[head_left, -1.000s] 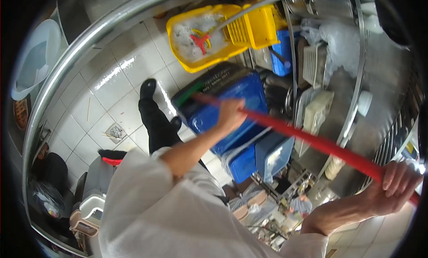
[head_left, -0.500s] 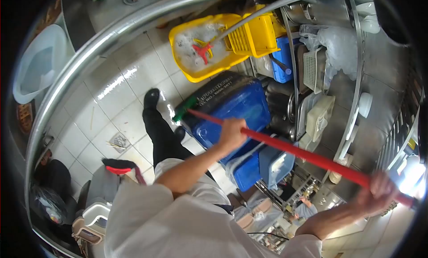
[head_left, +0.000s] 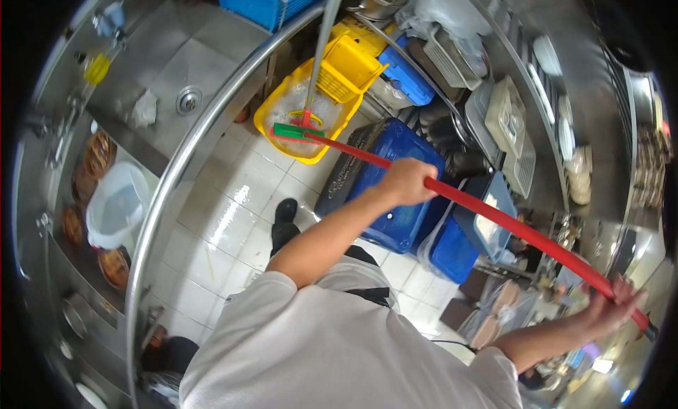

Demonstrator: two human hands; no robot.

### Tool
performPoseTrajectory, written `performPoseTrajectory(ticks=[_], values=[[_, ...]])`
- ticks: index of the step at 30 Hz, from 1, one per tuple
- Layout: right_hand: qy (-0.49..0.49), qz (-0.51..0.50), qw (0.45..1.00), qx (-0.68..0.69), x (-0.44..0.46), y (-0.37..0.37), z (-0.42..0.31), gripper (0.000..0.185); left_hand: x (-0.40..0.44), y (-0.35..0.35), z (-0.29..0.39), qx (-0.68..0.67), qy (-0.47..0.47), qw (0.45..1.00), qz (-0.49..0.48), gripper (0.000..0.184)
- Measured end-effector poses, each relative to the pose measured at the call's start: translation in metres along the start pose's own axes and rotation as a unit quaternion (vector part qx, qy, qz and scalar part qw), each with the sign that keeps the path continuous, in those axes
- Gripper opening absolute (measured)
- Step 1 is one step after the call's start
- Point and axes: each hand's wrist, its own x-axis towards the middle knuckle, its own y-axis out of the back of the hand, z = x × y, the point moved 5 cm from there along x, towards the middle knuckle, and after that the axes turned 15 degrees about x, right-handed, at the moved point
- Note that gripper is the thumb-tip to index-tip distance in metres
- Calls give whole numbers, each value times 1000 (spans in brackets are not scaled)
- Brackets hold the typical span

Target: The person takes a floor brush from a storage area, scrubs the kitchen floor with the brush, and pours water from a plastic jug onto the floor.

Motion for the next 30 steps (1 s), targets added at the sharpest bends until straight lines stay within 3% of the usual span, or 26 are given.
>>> performPoseTrajectory(ticks=[1,3,4,5,6,8,12,14,18,22,24,26,30], values=[[-30,-2,999,32,-20,15,22,37,0,-3,-17,36,14,998,-40,21],[27,164,986,-9,-82,-16,80,39,-8,-18,-58,80,10,995,-57,24],[1,198,980,-16,-106,-17,108,31,-16,-26,-82,92,25,992,-81,24],[23,205,978,-45,-131,-42,137,23,-27,-38,-113,123,52,984,-114,22],[-16,131,990,-58,-149,-40,166,20,-41,-50,-144,161,82,971,-154,22],[-7,132,989,-59,-196,-47,206,12,-73,-69,-202,166,106,961,-196,23],[-106,167,980,36,-233,-16,209,12,-81,-83,-213,190,95,956,-201,31],[-100,133,986,21,-234,21,181,8,-79,-92,-174,238,66,933,-263,34],[-33,166,984,49,-247,103,68,6,-96,-119,-67,216,-66,945,-238,35],[61,305,950,34,-296,191,-53,20,-139,-140,69,212,-156,944,-198,31],[108,322,939,51,-332,248,-101,21,-170,-161,124,193,-177,942,-211,30],[159,350,916,117,-371,298,-148,25,-210,-188,173,177,-224,929,-234,33],[244,294,914,140,-435,355,-282,27,-286,-243,283,97,-292,888,-342,32]])
